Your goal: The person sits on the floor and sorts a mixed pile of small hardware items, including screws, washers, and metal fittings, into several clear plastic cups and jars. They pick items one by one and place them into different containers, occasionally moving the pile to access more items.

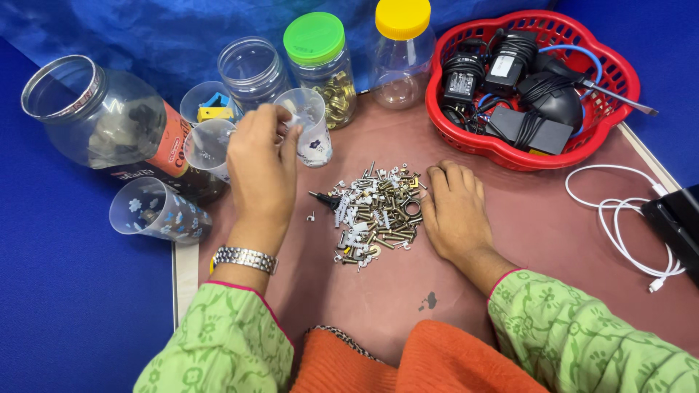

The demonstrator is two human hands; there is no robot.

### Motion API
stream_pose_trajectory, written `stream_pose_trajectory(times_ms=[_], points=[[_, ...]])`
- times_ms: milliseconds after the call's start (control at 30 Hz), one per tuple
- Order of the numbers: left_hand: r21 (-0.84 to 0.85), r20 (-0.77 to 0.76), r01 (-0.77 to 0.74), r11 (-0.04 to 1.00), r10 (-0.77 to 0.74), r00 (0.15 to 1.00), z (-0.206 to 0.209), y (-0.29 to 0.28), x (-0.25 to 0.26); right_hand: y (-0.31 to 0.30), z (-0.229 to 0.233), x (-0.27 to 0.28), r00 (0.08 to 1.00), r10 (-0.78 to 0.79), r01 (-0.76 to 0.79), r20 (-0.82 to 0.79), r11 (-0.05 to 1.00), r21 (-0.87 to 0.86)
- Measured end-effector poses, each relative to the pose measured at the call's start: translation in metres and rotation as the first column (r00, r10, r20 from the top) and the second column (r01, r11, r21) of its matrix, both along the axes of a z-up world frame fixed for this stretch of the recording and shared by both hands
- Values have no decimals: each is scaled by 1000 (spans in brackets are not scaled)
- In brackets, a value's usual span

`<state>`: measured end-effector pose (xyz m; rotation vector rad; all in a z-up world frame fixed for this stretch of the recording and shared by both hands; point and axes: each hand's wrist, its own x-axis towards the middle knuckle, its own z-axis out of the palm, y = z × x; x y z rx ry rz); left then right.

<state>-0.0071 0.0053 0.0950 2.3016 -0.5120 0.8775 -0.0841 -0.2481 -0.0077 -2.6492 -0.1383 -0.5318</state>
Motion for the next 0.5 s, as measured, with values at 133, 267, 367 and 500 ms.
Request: stream_pose_trajectory(times_ms=[133, 267, 367, 500], points=[[-122, -43, -26, 992, 21, 999, -3, 11, 28, 0, 0, 0, 1000, 1, -1, 8, 1000, -3], [-222, 2, 24, 975, -25, 1000, -13, 6, 54, 0, 1, 0, 1000, 1, -1, 11, 1000, -10], [-293, -99, 41, 955, -73, 992, -12, -2, 57, 1, 2, -1, 1000, -4, 4, 1, 1000, -3], [-92, 49, -7, 996, 12, 999, -13, -5, 21, 0, 1, 0, 1000, 2, -2, -4, 1000, -5]])
